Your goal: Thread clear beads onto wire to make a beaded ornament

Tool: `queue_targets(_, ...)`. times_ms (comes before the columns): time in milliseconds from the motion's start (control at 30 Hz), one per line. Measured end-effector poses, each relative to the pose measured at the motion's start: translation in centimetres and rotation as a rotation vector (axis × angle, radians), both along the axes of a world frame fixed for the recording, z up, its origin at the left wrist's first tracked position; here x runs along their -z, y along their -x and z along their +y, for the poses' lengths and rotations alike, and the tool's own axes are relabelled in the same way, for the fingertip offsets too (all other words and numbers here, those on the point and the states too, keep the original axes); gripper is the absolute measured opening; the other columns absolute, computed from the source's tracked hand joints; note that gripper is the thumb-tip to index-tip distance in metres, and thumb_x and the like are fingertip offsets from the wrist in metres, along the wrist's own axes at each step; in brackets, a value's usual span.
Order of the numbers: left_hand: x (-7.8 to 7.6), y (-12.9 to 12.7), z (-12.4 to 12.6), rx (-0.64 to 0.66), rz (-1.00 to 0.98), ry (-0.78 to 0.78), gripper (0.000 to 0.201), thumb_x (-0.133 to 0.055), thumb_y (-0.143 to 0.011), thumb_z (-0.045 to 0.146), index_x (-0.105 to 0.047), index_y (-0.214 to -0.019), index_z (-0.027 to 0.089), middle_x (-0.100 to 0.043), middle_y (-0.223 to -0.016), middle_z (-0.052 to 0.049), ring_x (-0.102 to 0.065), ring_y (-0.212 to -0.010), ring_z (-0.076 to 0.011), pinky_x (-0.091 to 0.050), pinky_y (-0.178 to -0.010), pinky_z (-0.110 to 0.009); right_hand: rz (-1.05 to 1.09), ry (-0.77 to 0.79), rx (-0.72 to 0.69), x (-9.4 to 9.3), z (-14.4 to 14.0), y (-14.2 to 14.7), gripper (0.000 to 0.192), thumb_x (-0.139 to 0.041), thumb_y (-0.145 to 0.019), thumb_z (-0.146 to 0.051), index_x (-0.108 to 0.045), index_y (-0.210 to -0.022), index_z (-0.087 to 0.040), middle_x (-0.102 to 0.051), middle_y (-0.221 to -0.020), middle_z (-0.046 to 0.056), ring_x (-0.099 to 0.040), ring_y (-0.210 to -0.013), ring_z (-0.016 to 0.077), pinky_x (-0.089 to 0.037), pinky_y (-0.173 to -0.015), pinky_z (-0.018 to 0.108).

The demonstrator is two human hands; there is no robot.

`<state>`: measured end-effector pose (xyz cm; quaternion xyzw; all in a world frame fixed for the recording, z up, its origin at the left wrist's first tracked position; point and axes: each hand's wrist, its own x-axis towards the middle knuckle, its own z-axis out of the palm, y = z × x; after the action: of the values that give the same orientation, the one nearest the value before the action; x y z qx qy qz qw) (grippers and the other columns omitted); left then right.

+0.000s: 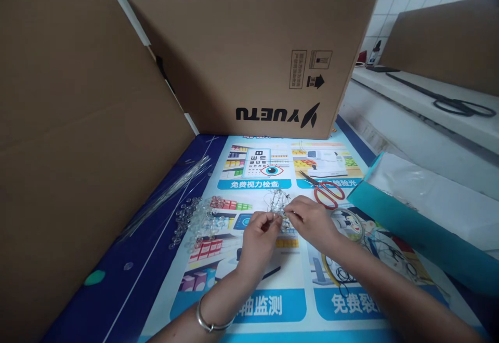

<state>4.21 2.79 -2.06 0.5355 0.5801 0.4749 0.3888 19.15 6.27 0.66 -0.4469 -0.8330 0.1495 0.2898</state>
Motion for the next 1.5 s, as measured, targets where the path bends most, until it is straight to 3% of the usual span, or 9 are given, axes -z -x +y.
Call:
queue_targets(167, 0.3, -0.1, -0.2, 0.056, 0.027, -0.019, 0.016, -0.051, -0.081, 0.030, -0.063, -0.080, 0.020, -0.058, -0.080, -0.003, -0.055, -0.077, -0.0160, -0.045, -0.071, -0.028, -0.085, -0.061, 0.069, 0.4, -0.3, 0.2, 0.017, -0.047, -0.085, -0.017, -0.063, -0.081, -0.020, -0.062, -0.081, 0.004, -0.056, -0.079, 0.0147, -0.042, -0.072, 0.024)
queue_targets(400, 0.2, 0.5, -0.2, 0.121, 0.231, -0.169, 0.022, -0.046, -0.082, 0.022, -0.062, -0.098, 0.023, -0.063, -0.095, -0.006, -0.056, -0.089, -0.0189, -0.045, -0.079, -0.032, -0.002, -0.102, 0.089, 1.4, 0.2, 0.0, 0.015, -0.048, -0.085, -0.019, -0.063, -0.083, -0.019, -0.062, -0.085, 0.005, -0.056, -0.081, 0.0159, -0.043, -0.075, 0.027)
queue_targets(700, 1.1, 0.7, 0.5, 0.084, 0.416, -0.248, 0.020, -0.044, -0.084, 0.021, -0.062, -0.091, 0.023, -0.064, -0.085, -0.004, -0.057, -0.082, -0.0188, -0.044, -0.077, -0.032, 0.037, -0.171, 0.027, 2.1, 0.2, 0.0, 0.015, -0.047, -0.086, -0.018, -0.062, -0.088, -0.019, -0.064, -0.091, 0.006, -0.056, -0.089, 0.0184, -0.044, -0.082, 0.033)
queue_targets(900, 0.7, 0.6, 0.7, 0.053, 0.365, -0.302, 0.018, -0.047, -0.082, 0.018, -0.063, -0.088, 0.022, -0.059, -0.090, -0.006, -0.055, -0.087, -0.0184, -0.044, -0.080, -0.032, 0.093, -0.218, 0.021, 2.5, 0.3, 0.2, 0.015, -0.046, -0.087, -0.018, -0.061, -0.085, -0.018, -0.064, -0.087, 0.006, -0.056, -0.088, 0.0185, -0.044, -0.081, 0.035)
queue_targets(1200, 0.5, 0.8, 0.8, 0.051, 0.244, -0.289, 0.017, -0.048, -0.083, 0.020, -0.064, -0.089, 0.023, -0.064, -0.089, -0.004, -0.059, -0.086, -0.0172, -0.047, -0.080, -0.032, 0.097, -0.256, -0.001, 2.8, 0.2, 0.3, 0.015, -0.045, -0.088, -0.018, -0.060, -0.086, -0.017, -0.063, -0.086, 0.006, -0.055, -0.087, 0.0178, -0.045, -0.081, 0.034)
queue_targets(1500, -0.2, 1.1, 1.0, 0.120, 0.296, -0.283, 0.021, -0.048, -0.082, 0.013, -0.065, -0.091, 0.020, -0.064, -0.089, -0.005, -0.057, -0.086, -0.0162, -0.046, -0.080, -0.031, 0.107, -0.295, -0.030, 3.6, 0.4, 0.1, 0.012, -0.048, -0.086, -0.016, -0.059, -0.088, -0.018, -0.063, -0.088, 0.006, -0.055, -0.088, 0.0181, -0.046, -0.081, 0.035)
